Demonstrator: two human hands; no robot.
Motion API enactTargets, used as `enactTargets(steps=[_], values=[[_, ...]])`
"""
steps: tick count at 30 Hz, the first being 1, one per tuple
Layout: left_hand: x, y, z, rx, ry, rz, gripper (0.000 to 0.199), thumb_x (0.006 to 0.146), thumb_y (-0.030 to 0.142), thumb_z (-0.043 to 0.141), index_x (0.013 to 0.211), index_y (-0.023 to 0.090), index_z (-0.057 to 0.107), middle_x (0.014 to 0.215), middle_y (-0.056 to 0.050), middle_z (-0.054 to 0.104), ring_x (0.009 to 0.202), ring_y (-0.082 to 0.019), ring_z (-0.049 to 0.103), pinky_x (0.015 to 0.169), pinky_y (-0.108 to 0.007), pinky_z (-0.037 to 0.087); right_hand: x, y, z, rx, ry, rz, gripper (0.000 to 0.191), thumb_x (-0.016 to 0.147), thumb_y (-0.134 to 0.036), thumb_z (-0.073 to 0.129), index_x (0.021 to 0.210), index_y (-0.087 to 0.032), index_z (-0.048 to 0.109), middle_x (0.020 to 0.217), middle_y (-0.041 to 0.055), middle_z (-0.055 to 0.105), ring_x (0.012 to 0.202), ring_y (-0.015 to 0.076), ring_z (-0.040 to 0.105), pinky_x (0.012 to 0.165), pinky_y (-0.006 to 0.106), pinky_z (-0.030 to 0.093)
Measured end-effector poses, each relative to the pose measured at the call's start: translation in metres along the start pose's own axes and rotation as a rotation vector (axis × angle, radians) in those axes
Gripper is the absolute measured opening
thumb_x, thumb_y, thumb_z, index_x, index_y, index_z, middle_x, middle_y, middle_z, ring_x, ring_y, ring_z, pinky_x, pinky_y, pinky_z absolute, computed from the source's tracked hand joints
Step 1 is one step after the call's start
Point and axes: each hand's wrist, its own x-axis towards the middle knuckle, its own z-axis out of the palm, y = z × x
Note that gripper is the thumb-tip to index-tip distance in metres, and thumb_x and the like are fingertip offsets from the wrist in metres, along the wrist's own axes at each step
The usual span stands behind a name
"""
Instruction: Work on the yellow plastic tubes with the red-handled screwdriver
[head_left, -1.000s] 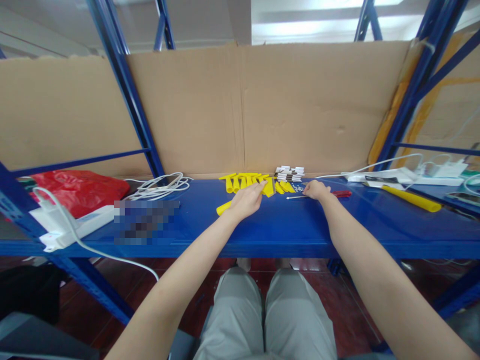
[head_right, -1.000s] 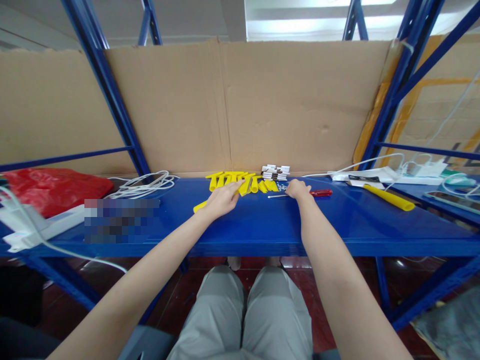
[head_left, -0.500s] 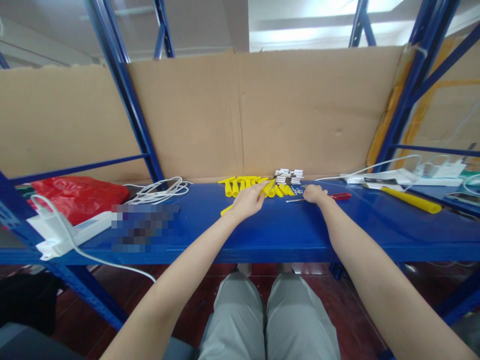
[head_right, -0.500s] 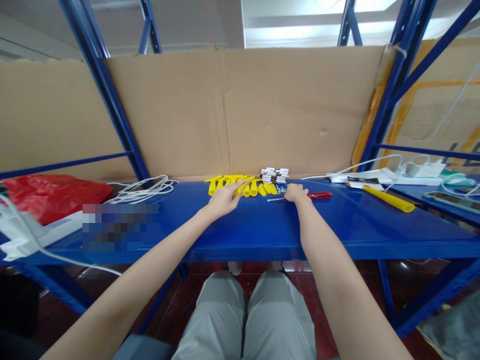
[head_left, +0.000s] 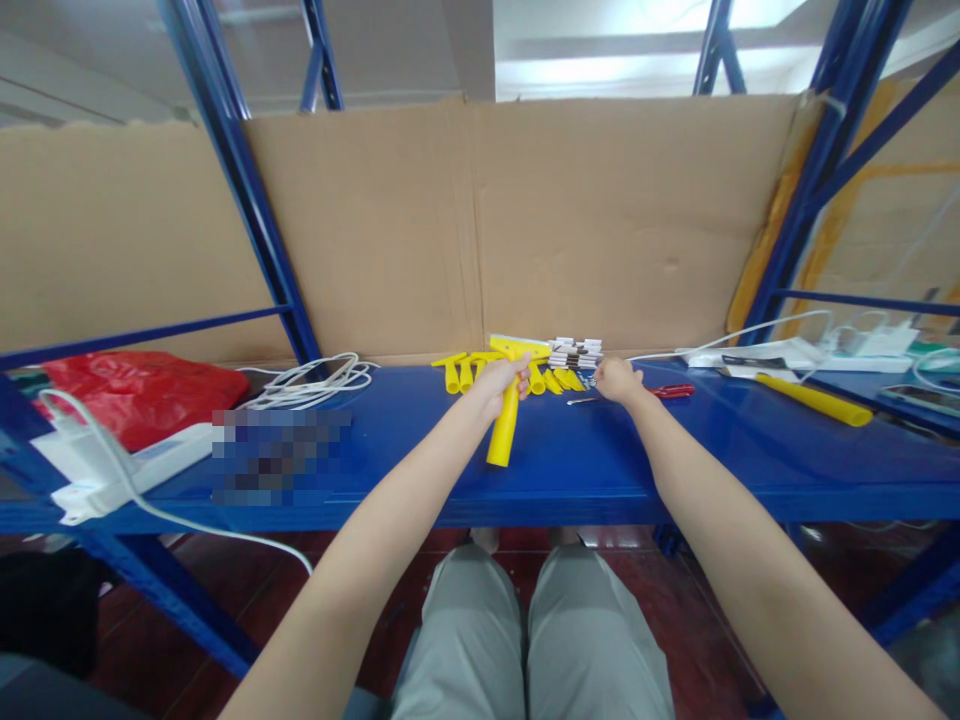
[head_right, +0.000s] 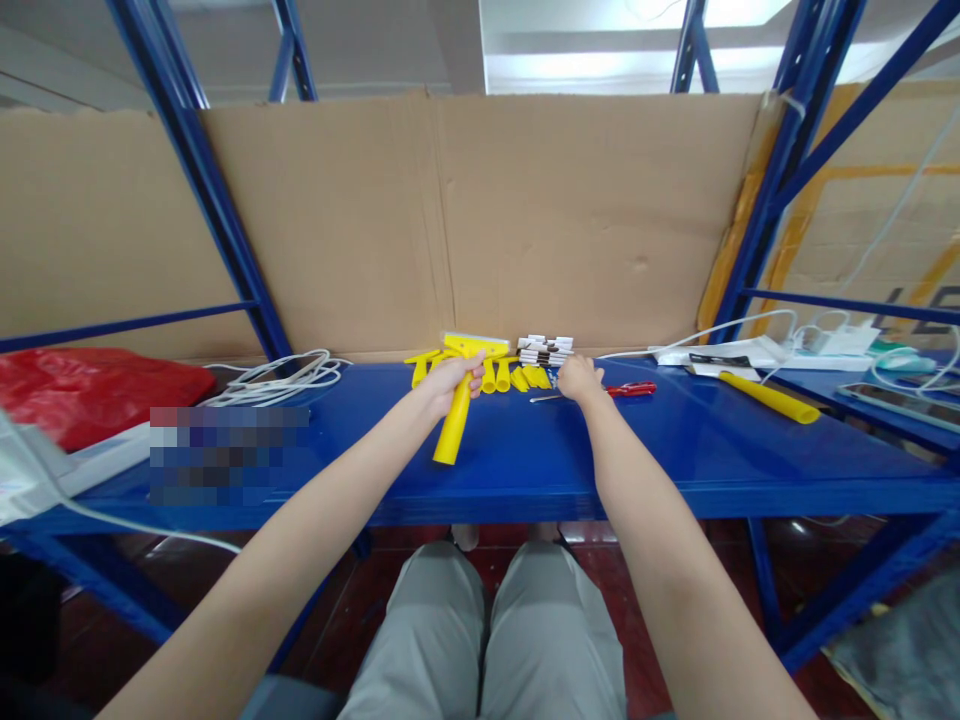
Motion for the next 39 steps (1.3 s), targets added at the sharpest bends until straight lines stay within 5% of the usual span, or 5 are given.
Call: enactTargets(steps=[4, 10, 16, 23, 39], values=[[0.005, -0.005, -0.01, -0.058, -0.01, -0.136, 0.029, 0.1, 0.017, 0.041, 0.071, 0.019, 0.042, 0.046, 0.008, 0.036, 0.033, -0.004, 0.031, 0.035, -0.014, 0.024, 0.001, -0.012, -0.001, 0.135, 0.07, -0.074, 0.024, 0.083, -0.015, 0.049, 0.094, -0.02, 0.069, 0.117, 0.0102, 0.066, 0.113, 0.0273, 0.057, 0.09, 0.039, 0.046], [0.011, -0.011, -0.027, -0.035, -0.077, -0.209, 0.022, 0.095, 0.015, 0.05, 0.073, 0.018, 0.045, 0.049, 0.008, 0.039, 0.035, -0.003, 0.032, 0.036, -0.013, 0.026, 0.0, -0.027, 0.001, 0.425, 0.071, -0.279, 0.016, 0.081, -0.014, 0.047, 0.073, -0.018, 0.06, 0.086, 0.0066, 0.069, 0.085, 0.0186, 0.062, 0.077, 0.026, 0.047], [0.005, -0.019, -0.03, 0.084, -0.067, -0.327, 0.023, 0.094, 0.009, 0.045, 0.073, 0.017, 0.048, 0.049, 0.006, 0.042, 0.037, -0.004, 0.035, 0.038, -0.014, 0.029, -0.007, -0.034, 0.002, 0.641, -0.047, -0.356, 0.011, 0.076, -0.018, 0.05, 0.065, -0.019, 0.053, 0.072, 0.0028, 0.063, 0.071, 0.0154, 0.056, 0.068, 0.025, 0.044], [0.009, -0.028, -0.031, 0.104, -0.102, -0.355, 0.021, 0.092, 0.01, 0.052, 0.072, 0.016, 0.05, 0.049, 0.006, 0.043, 0.037, -0.004, 0.036, 0.037, -0.014, 0.03, -0.014, -0.044, 0.002, 0.656, -0.241, -0.449, 0.007, 0.068, -0.02, 0.056, 0.063, -0.018, 0.061, 0.07, 0.0003, 0.063, 0.07, 0.0153, 0.055, 0.068, 0.026, 0.043], [0.013, -0.033, -0.027, 0.168, -0.085, -0.33, 0.019, 0.092, 0.009, 0.051, 0.073, 0.014, 0.052, 0.047, 0.006, 0.045, 0.035, -0.005, 0.037, 0.036, -0.015, 0.029, -0.017, -0.051, 0.01, 0.579, -0.269, -0.472, 0.008, 0.072, -0.016, 0.059, 0.066, -0.017, 0.065, 0.07, -0.0009, 0.064, 0.072, 0.0146, 0.057, 0.071, 0.024, 0.042]])
